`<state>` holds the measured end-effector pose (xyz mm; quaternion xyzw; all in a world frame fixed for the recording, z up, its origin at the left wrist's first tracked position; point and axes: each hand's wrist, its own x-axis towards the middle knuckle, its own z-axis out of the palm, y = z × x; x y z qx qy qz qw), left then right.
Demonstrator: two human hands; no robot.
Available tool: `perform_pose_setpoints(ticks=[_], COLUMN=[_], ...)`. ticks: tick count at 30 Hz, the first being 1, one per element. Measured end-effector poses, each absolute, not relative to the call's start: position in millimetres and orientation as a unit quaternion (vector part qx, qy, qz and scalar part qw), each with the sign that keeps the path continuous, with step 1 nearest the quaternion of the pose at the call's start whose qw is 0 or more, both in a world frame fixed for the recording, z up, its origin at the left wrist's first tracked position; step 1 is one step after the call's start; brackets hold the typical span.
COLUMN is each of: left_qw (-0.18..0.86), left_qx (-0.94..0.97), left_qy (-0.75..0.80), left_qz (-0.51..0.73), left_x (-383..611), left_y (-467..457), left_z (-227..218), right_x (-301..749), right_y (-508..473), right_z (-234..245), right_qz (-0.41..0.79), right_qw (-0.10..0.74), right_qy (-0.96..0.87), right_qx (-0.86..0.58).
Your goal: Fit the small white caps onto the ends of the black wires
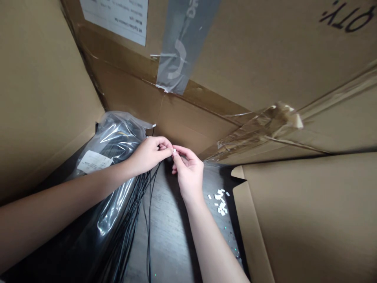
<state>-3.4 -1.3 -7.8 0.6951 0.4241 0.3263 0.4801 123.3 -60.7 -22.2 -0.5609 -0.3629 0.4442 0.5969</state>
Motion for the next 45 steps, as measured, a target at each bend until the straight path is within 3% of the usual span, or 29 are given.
perform_pose_setpoints(ticks=[10,23,28,38,45], left_qw=[0.521,0.482,0.432,0.353,0.332], left_qx=[0.672,0.702,0.727,0.765,0.776], left_qy=[0.412,0.426,0.439,0.453,0.450], left_qz=[0.328,0.307,0.304,0.292,0.292], left_x=[-1.8,-3.3,-3.2,0.0,-3.1], left_y=[-3.1,-4.4,-6.3,-10.6,-12.0], left_z=[-4.3,-2.6,1.1,8.4,4.9], right_x=[123.8,121.0,120.4,112.3,112.6], right_y=[-60.2,-61.3,-61.8,-68.0,-65.9], right_z=[-24.7,-26.6,-28.2,-36.0,-36.3], right_qz=[0.439,0.436,0.420,0.280,0.314], right_qw=[0.599,0.563,0.564,0.556,0.581], right_qy=[-0.354,-0.389,-0.397,-0.477,-0.447], right_qx=[-0.568,-0.584,-0.590,-0.620,-0.604])
